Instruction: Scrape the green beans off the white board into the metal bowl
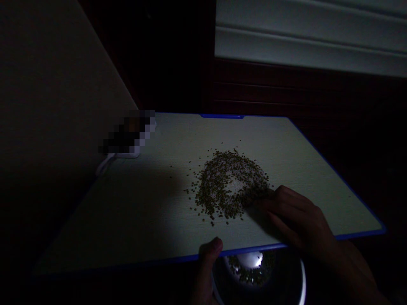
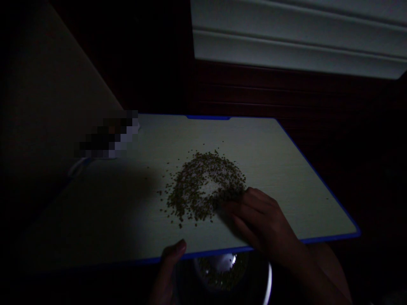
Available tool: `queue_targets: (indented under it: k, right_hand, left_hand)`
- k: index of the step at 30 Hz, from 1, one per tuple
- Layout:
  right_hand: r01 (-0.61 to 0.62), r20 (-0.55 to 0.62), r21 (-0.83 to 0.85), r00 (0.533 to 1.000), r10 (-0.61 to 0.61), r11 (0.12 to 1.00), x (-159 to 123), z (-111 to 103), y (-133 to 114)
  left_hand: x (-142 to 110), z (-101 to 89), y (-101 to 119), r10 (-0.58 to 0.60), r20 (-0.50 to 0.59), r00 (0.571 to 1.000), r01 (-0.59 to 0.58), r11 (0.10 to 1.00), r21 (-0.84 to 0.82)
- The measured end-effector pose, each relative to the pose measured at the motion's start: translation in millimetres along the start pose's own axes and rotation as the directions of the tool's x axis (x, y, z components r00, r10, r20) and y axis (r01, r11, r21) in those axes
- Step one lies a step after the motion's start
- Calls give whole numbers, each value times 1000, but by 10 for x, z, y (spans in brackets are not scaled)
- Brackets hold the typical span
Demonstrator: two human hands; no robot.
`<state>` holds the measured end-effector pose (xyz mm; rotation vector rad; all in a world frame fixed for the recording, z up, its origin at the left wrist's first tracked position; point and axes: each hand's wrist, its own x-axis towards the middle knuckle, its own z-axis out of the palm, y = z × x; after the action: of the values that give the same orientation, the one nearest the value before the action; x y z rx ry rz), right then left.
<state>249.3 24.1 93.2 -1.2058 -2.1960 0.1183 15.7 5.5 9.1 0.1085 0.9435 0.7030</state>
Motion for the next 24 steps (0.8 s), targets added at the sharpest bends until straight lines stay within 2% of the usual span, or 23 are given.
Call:
queue_targets:
  k: [3, 5, 12, 19, 24]
  right_hand:
    - [-6, 11, 1, 1000, 6, 1000, -5, 10, 2]
    - [-10, 18, 5, 1000, 10, 1000, -9, 13, 4]
    - [25, 21, 21, 999, -25, 999, -26, 23, 22]
    - [49, 89, 109, 994, -59, 993, -25, -2, 12]
    - [71, 23, 141, 997, -75, 988, -13, -17, -12]
  left_hand:
    - [-61, 36, -27, -56, -11, 998, 55, 998, -22]
    - [-70, 53, -37, -51, -10, 999, 51, 998, -42]
    - [11, 47, -47, 96, 48, 994, -94, 995, -38]
    - [13, 9, -41, 183, 91, 979, -183, 983, -2]
    - [2, 28, -23, 209, 86, 974, -211, 977, 17]
